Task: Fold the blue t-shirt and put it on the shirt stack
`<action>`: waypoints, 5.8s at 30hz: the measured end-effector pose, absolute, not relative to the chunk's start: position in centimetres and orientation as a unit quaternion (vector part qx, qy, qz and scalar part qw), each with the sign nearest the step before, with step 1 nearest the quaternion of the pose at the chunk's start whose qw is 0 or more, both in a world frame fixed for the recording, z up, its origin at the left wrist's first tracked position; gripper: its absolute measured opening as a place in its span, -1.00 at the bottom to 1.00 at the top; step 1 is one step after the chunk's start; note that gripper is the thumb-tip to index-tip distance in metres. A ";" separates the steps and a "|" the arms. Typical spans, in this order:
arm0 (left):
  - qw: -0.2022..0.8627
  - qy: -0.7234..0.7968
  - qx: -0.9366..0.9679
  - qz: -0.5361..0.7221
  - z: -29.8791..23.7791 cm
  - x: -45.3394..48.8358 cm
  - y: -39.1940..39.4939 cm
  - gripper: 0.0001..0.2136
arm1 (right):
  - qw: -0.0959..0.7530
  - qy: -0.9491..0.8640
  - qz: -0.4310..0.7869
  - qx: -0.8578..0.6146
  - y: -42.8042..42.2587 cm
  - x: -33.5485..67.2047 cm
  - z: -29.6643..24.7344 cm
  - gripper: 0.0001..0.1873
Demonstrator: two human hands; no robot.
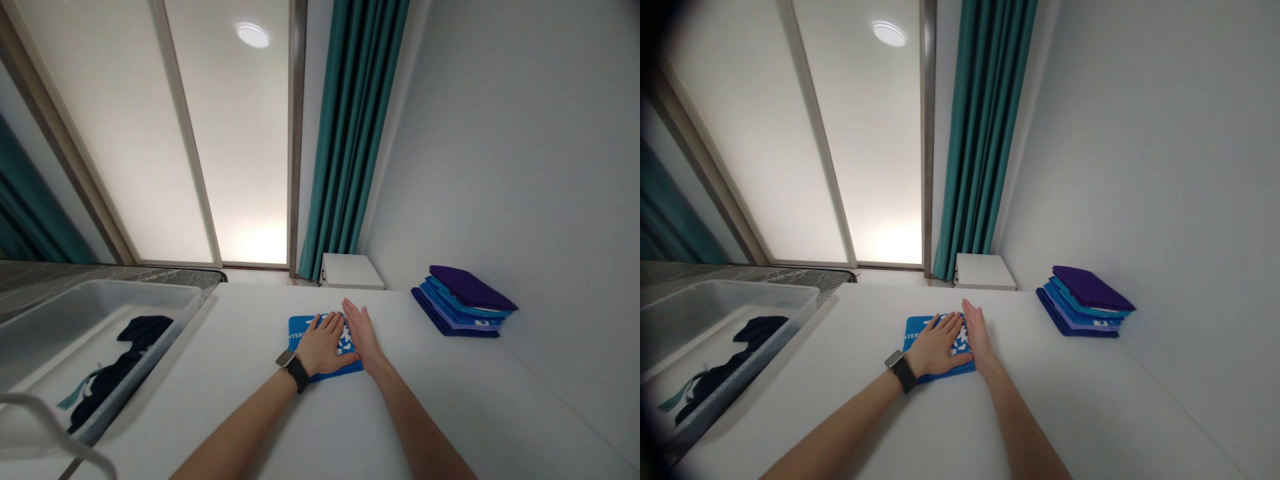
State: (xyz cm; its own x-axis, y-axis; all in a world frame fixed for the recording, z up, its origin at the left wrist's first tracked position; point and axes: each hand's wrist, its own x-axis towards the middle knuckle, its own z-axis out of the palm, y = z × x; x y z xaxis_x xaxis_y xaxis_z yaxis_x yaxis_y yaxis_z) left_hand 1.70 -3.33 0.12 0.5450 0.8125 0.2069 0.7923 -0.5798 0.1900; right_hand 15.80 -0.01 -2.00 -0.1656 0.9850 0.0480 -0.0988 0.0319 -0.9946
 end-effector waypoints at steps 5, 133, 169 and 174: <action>0.042 0.457 0.878 0.133 0.2 1.7 -3.4 -0.20 | 0.489 -0.516 0.566 -0.416 -0.3 15.8 -1.7 -0.19; 0.720 0.392 0.428 0.379 3.1 -5.1 -4.5 -0.46 | -0.048 -0.822 0.439 -0.359 4.7 15.7 8.3 -0.60; 0.806 0.338 0.397 0.280 5.3 13.5 1.1 -0.58 | 0.600 -0.119 0.660 -0.436 -10.8 29.6 1.7 -0.31; 0.755 0.311 0.527 0.235 6.7 16.5 3.4 -0.57 | 0.622 -0.109 0.615 -0.472 -10.3 32.4 3.9 -0.35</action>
